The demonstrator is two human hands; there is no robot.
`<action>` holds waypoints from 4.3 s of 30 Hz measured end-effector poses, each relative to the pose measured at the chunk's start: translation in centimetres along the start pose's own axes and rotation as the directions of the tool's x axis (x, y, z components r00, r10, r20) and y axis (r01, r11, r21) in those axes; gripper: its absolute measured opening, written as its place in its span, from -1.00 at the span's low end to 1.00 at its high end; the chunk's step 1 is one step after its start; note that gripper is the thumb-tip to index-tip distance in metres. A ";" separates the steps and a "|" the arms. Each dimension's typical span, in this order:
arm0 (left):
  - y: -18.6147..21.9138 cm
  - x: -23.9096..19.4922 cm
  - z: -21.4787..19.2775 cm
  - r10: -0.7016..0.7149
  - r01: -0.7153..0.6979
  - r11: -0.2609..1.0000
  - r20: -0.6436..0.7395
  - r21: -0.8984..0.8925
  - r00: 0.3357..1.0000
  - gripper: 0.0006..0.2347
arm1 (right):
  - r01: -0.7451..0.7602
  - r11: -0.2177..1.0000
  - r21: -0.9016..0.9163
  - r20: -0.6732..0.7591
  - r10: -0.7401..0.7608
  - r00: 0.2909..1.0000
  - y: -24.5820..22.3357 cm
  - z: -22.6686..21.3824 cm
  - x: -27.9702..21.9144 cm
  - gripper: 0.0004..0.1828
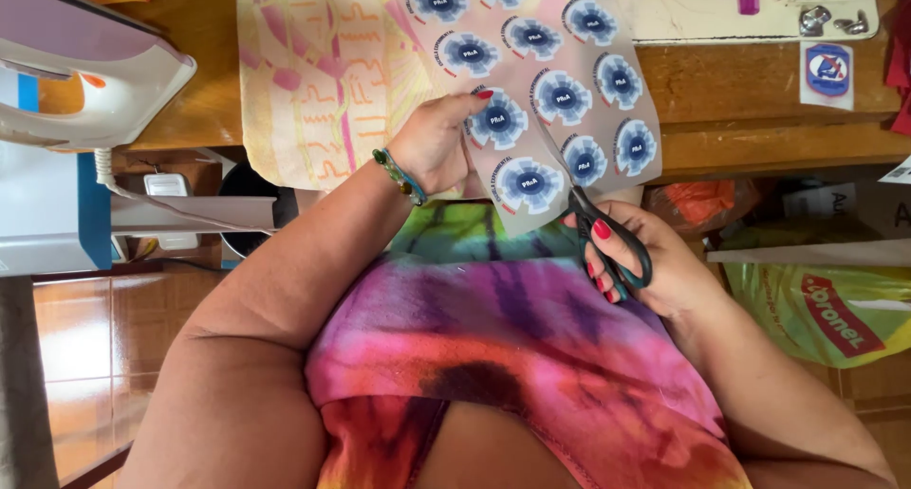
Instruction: Cutting out circular eye-patterned patches from a fabric sheet using scissors
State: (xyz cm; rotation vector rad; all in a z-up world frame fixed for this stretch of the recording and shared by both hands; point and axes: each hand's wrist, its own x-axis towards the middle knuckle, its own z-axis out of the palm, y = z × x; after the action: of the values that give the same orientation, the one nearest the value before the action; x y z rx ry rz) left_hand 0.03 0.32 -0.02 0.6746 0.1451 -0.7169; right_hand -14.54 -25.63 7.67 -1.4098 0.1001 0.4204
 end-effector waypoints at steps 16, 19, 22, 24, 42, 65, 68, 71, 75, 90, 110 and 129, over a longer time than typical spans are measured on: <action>0.4 -0.5 0.3 0.047 -0.046 0.998 -0.008 0.039 0.999 -0.74 | -0.005 0.997 -0.079 -0.036 0.002 0.999 -0.1 1.0 0.9 -0.72; -0.1 2.7 -2.6 0.020 -0.032 0.988 0.083 0.154 0.996 -0.68 | 0.009 0.999 -0.036 -0.031 -0.011 0.999 -0.1 1.1 1.7 -0.70; -0.3 2.3 -2.3 0.022 -0.028 0.989 0.044 0.144 0.999 -0.71 | 0.020 0.999 -0.025 -0.035 -0.021 0.999 0.7 1.1 2.5 -0.69; -0.6 2.4 -3.0 -0.018 0.007 0.988 0.073 0.152 0.997 -0.68 | 0.030 0.999 -0.018 -0.040 -0.031 0.999 1.1 1.2 2.9 -0.69; -2.2 -0.7 -0.3 -0.067 0.069 0.996 0.033 -0.061 0.997 -0.74 | 0.071 0.996 0.049 -0.018 -0.070 0.997 0.3 2.0 4.9 -0.70; -2.4 -2.3 0.3 -0.060 0.046 0.996 0.187 0.076 0.981 -0.73 | 0.064 0.998 -0.009 -0.014 -0.064 0.998 1.0 1.3 5.0 -0.74; -2.9 -1.8 -1.1 -0.060 0.037 0.990 0.170 0.137 0.984 -0.69 | 0.073 0.997 -0.035 -0.015 -0.073 0.997 1.1 0.7 4.6 -0.75; -0.1 -3.4 0.8 -0.009 -0.012 0.991 0.157 0.137 0.987 -0.66 | 0.082 0.995 -0.056 -0.014 -0.083 0.996 0.9 0.5 3.7 -0.75; 1.5 -0.4 -1.0 0.131 -0.131 0.991 -0.002 -0.013 0.991 -0.60 | 0.058 0.994 -0.096 -0.006 -0.059 0.998 0.7 0.5 2.1 -0.77; 4.1 1.5 2.4 0.221 -0.199 0.974 0.263 -0.108 0.939 -0.68 | 0.276 0.960 0.047 0.089 -0.279 0.956 0.6 -1.6 4.1 -0.70; 4.9 -2.2 6.2 0.301 -0.284 0.953 0.450 -0.107 0.841 -0.68 | 0.503 0.862 -0.054 0.049 -0.501 0.864 3.0 -2.1 5.8 -0.55; 1.6 -0.7 2.5 0.180 -0.179 0.983 0.418 -0.042 0.890 -0.66 | 0.462 0.885 -0.065 0.043 -0.460 0.887 0.8 -0.5 4.5 -0.62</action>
State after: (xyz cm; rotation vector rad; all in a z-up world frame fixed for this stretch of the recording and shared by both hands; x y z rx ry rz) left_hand 0.35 0.07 3.02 0.5085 -0.3119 -0.6676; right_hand -10.53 -25.00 5.47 -1.4460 -0.2741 0.0444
